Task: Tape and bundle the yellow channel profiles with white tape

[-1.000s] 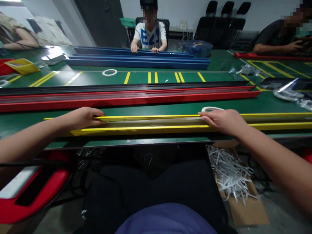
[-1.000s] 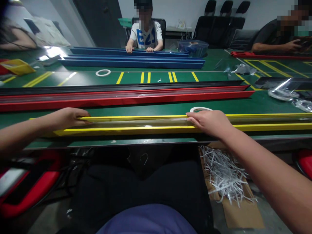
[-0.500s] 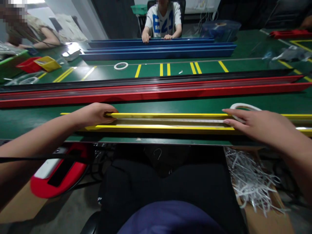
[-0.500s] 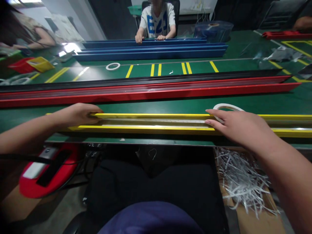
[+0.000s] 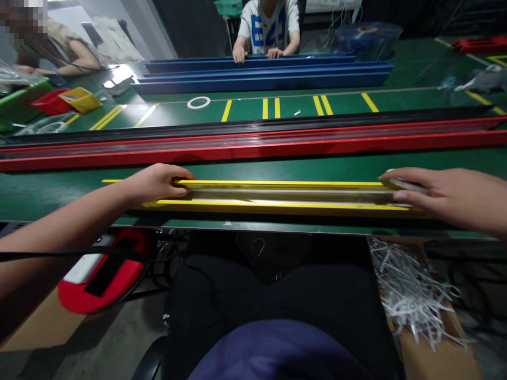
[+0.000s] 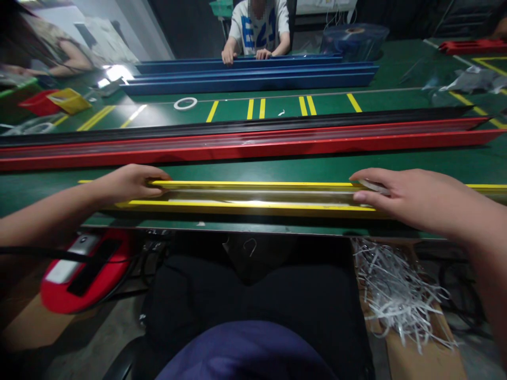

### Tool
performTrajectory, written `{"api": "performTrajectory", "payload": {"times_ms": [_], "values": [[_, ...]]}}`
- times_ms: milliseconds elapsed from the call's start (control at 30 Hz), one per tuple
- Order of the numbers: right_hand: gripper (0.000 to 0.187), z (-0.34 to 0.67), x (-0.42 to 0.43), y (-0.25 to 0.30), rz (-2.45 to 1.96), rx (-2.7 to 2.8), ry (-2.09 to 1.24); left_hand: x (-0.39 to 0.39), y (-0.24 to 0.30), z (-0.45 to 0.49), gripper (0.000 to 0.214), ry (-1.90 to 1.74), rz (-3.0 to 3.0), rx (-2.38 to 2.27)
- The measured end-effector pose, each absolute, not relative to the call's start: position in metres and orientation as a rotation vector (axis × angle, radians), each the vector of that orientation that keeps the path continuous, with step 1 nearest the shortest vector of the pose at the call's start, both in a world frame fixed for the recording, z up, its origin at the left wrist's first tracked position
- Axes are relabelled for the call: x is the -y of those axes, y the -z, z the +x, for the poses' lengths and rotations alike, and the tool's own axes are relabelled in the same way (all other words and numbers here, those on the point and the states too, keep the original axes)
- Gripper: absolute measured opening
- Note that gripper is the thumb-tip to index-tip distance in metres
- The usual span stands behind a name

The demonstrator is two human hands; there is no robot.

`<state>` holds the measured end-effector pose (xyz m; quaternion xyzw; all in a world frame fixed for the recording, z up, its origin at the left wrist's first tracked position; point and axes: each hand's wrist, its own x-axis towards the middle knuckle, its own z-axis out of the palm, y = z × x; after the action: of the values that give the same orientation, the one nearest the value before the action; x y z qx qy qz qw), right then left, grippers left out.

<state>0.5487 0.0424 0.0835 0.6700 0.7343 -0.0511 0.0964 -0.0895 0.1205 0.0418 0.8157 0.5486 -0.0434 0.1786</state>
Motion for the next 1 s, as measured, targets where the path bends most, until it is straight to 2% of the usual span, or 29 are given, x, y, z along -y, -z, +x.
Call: {"api": "performTrajectory", "payload": {"times_ms": [167, 267, 533, 833, 1000], "values": [[0.079, 0.536, -0.036, -0.080, 2.017, -1.985, -0.002, -0.119, -0.042, -0.086, 0.056, 0.128, 2.250, -1.582], [0.074, 0.524, -0.031, -0.082, 2.032, -1.975, 0.015, -0.119, -0.042, -0.086, 0.057, 0.130, 2.246, -1.597], [0.087, 0.516, -0.042, -0.084, 2.033, -1.862, 0.050, -0.120, -0.040, -0.090, 0.058, 0.123, 2.259, -1.595], [0.077, 0.501, -0.046, -0.081, 1.966, -1.893, 0.030, -0.124, -0.040, -0.090, 0.058, 0.111, 2.327, -1.484], [0.069, 0.496, -0.047, -0.081, 1.965, -1.889, -0.007, -0.126, -0.044, -0.083, 0.049, 0.176, 2.438, -1.411]]}}
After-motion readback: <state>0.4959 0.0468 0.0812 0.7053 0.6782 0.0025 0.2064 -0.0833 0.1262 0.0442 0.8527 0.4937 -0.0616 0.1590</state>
